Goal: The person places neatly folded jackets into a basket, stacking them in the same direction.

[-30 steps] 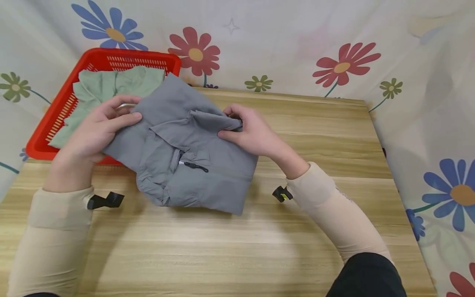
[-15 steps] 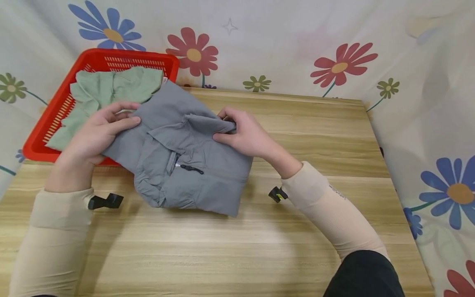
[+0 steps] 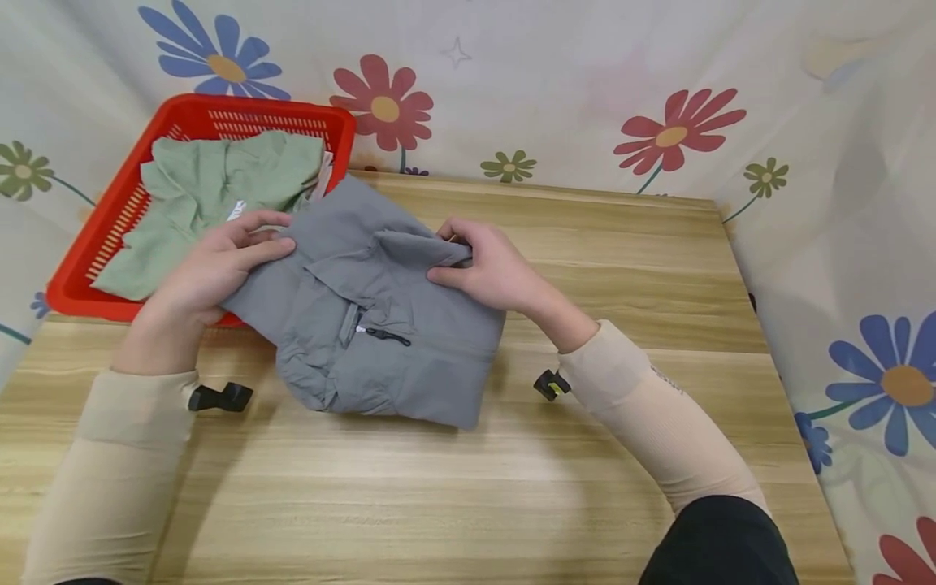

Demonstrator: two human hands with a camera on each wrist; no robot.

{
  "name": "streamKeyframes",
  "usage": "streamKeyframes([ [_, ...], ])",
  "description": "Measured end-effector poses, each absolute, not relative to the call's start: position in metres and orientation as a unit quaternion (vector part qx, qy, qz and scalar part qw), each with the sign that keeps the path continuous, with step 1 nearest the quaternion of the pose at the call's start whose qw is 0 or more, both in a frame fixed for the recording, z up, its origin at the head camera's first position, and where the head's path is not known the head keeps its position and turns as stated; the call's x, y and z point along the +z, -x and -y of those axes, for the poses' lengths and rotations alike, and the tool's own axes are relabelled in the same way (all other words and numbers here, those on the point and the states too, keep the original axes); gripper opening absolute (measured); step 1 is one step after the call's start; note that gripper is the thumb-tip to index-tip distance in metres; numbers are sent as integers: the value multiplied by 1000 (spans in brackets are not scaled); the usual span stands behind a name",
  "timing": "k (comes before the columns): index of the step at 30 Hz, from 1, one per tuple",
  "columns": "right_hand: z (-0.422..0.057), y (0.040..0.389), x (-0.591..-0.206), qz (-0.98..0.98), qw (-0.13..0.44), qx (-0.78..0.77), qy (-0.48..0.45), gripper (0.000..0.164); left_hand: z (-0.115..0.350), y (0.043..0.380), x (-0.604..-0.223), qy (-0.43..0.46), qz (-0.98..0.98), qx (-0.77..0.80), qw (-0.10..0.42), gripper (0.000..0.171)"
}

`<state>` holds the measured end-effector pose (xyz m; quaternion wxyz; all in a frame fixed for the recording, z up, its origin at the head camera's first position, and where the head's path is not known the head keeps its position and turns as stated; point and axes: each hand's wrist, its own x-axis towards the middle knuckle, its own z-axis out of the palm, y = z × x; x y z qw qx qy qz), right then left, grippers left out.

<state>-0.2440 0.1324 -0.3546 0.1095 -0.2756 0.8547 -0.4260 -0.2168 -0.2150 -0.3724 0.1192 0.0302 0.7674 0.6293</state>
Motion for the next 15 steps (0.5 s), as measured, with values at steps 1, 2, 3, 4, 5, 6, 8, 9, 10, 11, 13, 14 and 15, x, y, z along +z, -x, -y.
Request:
streamKeyframes([
  [1,-134,244,-355,-856,111,-425,273,27,214,218,-372,-31,-766,630,124,39],
  [2,-134,243,-355,-856,113,-426,271,27,213,218,-373,-29,-764,632,129,40],
  [3,-135,243,-355,-856,114,-427,269,27,213,218,-373,-28,-761,635,134,40],
  [4,-136,242,-356,-857,115,-427,266,27,212,218,-373,-27,-757,638,139,40],
  [5,-136,242,-356,-857,115,-427,265,27,212,218,-373,-25,-753,642,143,40],
  [6,-137,242,-356,-857,115,-427,264,27,211,218,-373,-24,-749,646,147,40],
  [8,-139,241,-357,-856,117,-430,262,26,209,219,-373,-22,-739,655,155,40],
  [9,-140,240,-357,-856,117,-430,261,26,208,219,-373,-22,-735,659,158,40],
  [10,-140,240,-357,-856,118,-431,261,26,207,219,-373,-20,-732,662,160,40],
  [11,-141,240,-356,-855,120,-432,261,26,207,219,-372,-19,-730,663,162,40],
  [13,-142,239,-354,-854,125,-434,258,25,205,218,-371,-14,-727,667,163,39],
  [14,-142,239,-354,-854,127,-435,256,25,205,218,-370,-12,-726,668,163,39],
  [15,-143,239,-353,-854,129,-435,254,26,204,218,-370,-11,-724,670,162,38],
])
